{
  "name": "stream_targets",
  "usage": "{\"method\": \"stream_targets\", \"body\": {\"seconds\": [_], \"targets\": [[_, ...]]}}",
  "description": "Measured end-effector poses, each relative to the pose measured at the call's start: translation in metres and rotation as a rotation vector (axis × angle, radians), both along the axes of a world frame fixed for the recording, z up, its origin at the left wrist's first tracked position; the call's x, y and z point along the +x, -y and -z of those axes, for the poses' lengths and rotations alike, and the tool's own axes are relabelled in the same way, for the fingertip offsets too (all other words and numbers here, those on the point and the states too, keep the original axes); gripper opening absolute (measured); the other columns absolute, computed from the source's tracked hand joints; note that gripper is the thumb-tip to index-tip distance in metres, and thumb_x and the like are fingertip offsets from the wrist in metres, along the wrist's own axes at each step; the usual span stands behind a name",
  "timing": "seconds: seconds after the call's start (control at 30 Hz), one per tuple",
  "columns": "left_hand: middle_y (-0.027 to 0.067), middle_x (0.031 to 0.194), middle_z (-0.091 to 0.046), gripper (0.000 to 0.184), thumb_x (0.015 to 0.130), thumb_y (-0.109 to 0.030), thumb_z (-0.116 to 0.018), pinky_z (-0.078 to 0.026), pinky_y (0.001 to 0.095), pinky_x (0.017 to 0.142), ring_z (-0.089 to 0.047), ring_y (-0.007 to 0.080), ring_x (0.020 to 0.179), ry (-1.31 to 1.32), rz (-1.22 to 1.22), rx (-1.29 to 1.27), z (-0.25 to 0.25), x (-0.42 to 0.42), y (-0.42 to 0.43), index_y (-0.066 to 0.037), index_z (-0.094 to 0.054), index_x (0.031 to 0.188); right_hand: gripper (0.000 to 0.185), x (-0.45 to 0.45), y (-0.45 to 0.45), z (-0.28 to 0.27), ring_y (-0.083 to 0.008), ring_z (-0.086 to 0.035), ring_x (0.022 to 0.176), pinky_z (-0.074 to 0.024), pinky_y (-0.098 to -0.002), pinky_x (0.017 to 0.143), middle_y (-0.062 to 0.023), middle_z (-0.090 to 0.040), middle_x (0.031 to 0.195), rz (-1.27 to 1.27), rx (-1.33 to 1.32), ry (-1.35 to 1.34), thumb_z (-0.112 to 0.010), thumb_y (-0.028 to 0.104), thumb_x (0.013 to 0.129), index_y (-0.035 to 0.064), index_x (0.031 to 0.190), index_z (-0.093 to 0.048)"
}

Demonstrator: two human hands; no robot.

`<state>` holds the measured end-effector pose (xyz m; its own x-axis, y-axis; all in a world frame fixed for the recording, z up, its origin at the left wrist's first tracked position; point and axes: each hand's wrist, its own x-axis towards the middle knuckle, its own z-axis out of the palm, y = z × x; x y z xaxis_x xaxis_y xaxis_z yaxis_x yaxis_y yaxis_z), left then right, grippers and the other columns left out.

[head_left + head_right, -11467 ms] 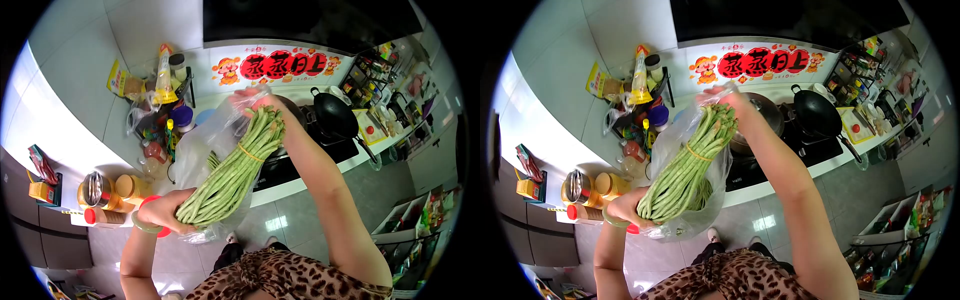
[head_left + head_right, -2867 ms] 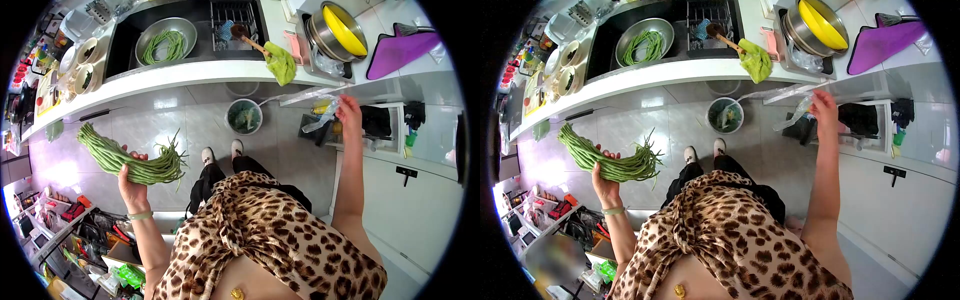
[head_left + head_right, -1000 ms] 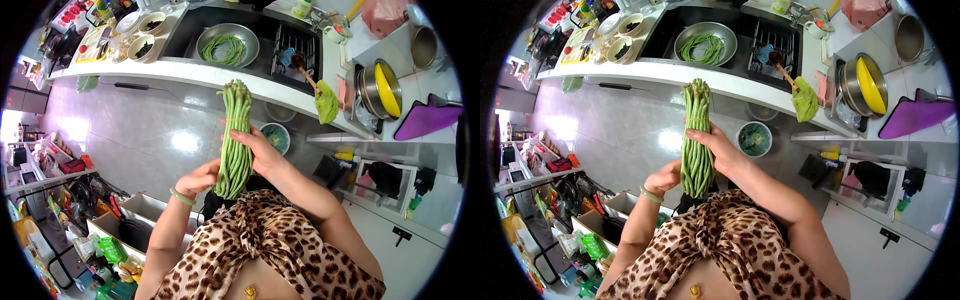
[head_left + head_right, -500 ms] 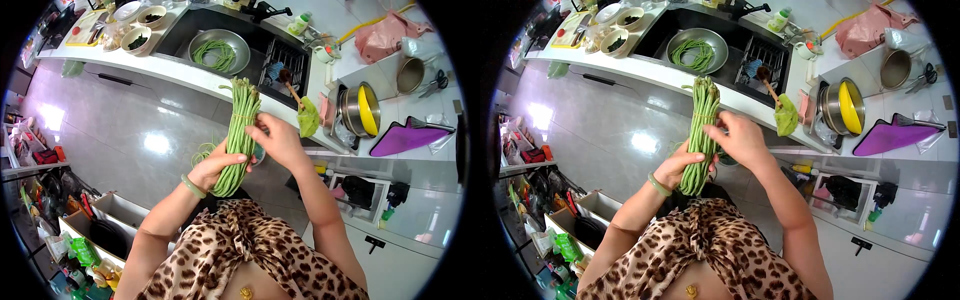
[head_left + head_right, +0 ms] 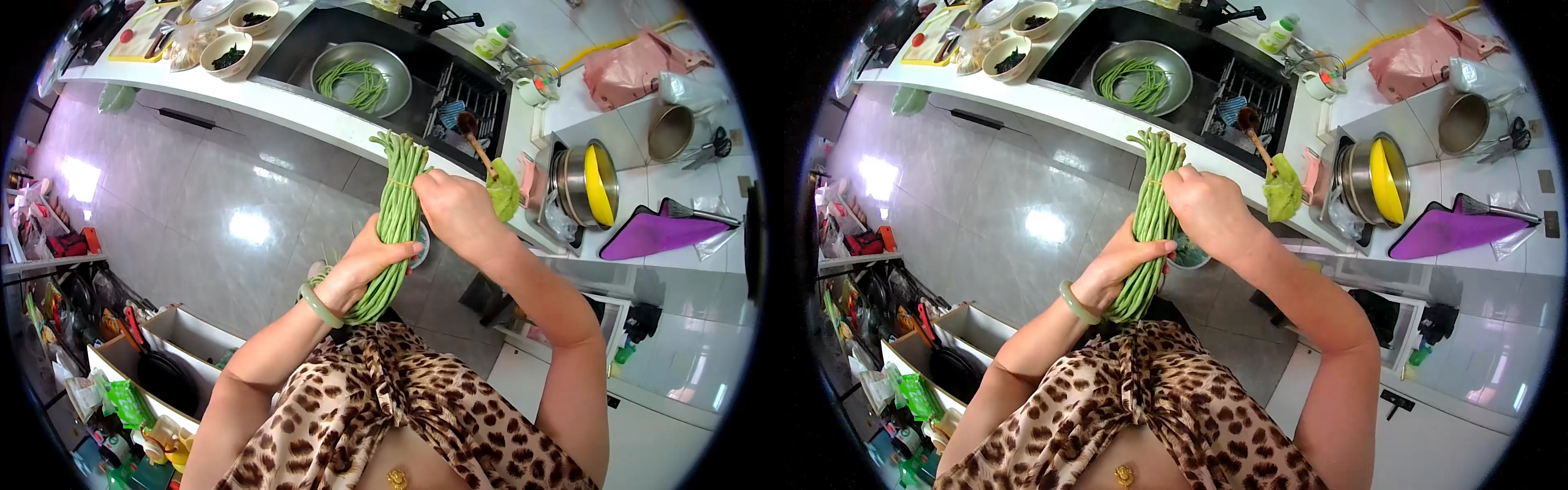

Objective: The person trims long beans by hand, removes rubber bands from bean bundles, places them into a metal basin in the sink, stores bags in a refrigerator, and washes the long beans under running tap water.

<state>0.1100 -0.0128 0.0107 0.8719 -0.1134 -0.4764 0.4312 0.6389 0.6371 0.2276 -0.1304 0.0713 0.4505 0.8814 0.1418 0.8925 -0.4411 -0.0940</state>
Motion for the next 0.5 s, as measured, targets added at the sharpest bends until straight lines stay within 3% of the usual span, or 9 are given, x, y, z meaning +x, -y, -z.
{"method": "stream_targets", "body": {"seconds": [0.03,0.07,0.2,0.37,0.4,0.47,0.5], "targets": [[0.0073,0.090,-0.056,0.051,0.075,-0.008,-0.074,-0.051,0.0266,0.059,-0.059,0.0135,0.073,-0.008,0.009,0.057,0.000,0.000,0.000,-0.001,-0.041,0.114,0.008,0.001,-0.001,0.001,-0.0281,-0.060,0.062,-0.0485,-0.0370,0.053,-0.0097,-0.056,0.071,-0.007,-0.003,-0.002,-0.061,0.004,0.076,0.0043,0.077,-0.053],[0.0083,0.085,-0.057,0.050,0.077,-0.006,-0.070,-0.050,0.0267,0.053,-0.059,0.0148,0.061,0.015,-0.007,0.156,0.000,-0.002,0.002,0.000,-0.039,0.116,0.008,0.002,-0.002,0.003,-0.0283,-0.060,0.062,-0.0488,-0.0374,0.053,-0.0101,-0.056,0.071,-0.023,-0.044,-0.003,-0.060,0.005,0.075,0.0044,0.076,-0.052],[0.0081,0.084,-0.057,0.051,0.077,-0.005,-0.070,-0.050,0.0261,0.051,-0.059,0.0143,0.059,0.026,0.056,0.351,0.012,-0.006,-0.002,0.000,-0.039,0.117,0.007,0.010,-0.004,0.018,-0.0292,-0.060,0.063,-0.0485,-0.0393,0.054,-0.0107,-0.055,0.070,-0.089,0.001,-0.030,-0.058,0.005,0.074,0.0047,0.076,-0.052],[0.0084,0.085,-0.057,0.053,0.076,-0.004,-0.069,-0.050,0.0256,0.053,-0.058,0.0140,0.059,-0.042,0.203,0.043,0.012,-0.024,-0.023,-0.001,-0.039,0.118,0.009,0.037,0.012,0.027,-0.0311,-0.059,0.064,-0.0473,-0.0415,0.055,-0.0121,-0.056,0.069,0.000,0.121,0.001,-0.059,0.006,0.071,0.0051,0.075,-0.052],[0.0077,0.086,-0.056,0.053,0.073,-0.005,-0.072,-0.051,0.0252,0.056,-0.058,0.0132,0.070,0.002,0.232,-0.058,0.025,-0.028,-0.026,0.001,-0.041,0.117,0.008,0.045,0.018,0.034,-0.0321,-0.059,0.064,-0.0470,-0.0422,0.056,-0.0125,-0.056,0.069,0.061,0.114,0.035,-0.059,0.007,0.071,0.0049,0.074,-0.052],[0.0073,0.086,-0.056,0.055,0.073,-0.005,-0.071,-0.051,0.0248,0.058,-0.058,0.0130,0.072,0.025,0.347,-0.073,0.038,-0.038,-0.033,0.001,-0.041,0.119,0.011,0.066,0.036,0.049,-0.0345,-0.061,0.067,-0.0496,-0.0442,0.061,-0.0159,-0.059,0.074,0.180,0.070,0.045,-0.059,0.008,0.071,0.0020,0.074,-0.051],[0.0069,0.087,-0.057,0.057,0.073,-0.004,-0.071,-0.051,0.0245,0.059,-0.058,0.0129,0.073,0.046,0.451,-0.091,0.041,-0.043,-0.036,0.001,-0.040,0.121,0.009,0.082,0.047,0.058,-0.0334,-0.059,0.066,-0.0475,-0.0413,0.058,-0.0136,-0.060,0.073,0.278,0.079,0.019,-0.061,0.008,0.070,0.0032,0.076,-0.054]]}}
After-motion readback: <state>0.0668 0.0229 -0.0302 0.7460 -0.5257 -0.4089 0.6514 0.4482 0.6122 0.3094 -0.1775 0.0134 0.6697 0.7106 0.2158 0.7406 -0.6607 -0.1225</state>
